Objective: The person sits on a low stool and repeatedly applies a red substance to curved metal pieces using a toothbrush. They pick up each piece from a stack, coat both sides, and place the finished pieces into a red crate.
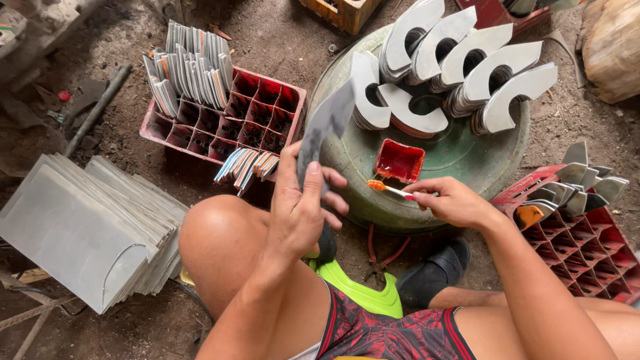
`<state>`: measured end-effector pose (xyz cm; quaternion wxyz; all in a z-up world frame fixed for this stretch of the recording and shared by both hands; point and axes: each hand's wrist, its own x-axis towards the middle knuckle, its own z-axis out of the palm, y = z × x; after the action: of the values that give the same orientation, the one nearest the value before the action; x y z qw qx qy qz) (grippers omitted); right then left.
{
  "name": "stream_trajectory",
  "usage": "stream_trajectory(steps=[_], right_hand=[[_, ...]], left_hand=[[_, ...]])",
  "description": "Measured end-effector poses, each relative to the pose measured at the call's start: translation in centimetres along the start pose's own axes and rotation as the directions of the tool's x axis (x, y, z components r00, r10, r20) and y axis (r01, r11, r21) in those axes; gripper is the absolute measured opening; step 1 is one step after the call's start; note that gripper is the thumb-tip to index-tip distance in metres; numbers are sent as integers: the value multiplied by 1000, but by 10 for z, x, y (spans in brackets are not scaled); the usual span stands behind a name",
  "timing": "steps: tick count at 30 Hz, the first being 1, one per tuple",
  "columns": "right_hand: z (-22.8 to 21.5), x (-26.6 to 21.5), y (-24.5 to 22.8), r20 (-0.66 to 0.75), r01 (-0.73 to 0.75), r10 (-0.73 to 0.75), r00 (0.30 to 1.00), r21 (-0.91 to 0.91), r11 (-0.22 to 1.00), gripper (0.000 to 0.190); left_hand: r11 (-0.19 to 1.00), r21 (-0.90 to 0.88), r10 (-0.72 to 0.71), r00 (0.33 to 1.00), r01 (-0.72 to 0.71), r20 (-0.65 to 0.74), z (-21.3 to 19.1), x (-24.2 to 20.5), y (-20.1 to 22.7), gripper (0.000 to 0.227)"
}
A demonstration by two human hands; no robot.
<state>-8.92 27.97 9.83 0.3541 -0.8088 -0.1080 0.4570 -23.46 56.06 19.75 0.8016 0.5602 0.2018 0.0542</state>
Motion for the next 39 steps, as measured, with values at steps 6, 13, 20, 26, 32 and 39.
stream_trajectory(steps=[6,13,20,26,32,39], right_hand=[[-54,-71,-39,-97,190,-163,982,455,870,33],[-7,-111,-77,-610,531,-391,690,58,846,31],[35,-91,-83,-591,633,-611,526,-208,746,31],[7,-92,-78,-787,423,-455,416,-275,863,31],[26,-105,-83,-636,644,-607,476,-218,733,35],[2,-98,-83,-784,428,-481,392,-307,850,30]], left_hand=[[990,-136,-12,995,26,104,6,-10,-29,32],[962,-269,27,967,44,253,48,-12,-39,36],[972,-234,26,966,36,257,69,-14,-47,37],[973,-227,31,966,29,256,77,-15,-47,35],[978,-204,18,964,38,265,79,-14,-46,33],[967,-255,44,962,26,268,74,-21,-46,33]])
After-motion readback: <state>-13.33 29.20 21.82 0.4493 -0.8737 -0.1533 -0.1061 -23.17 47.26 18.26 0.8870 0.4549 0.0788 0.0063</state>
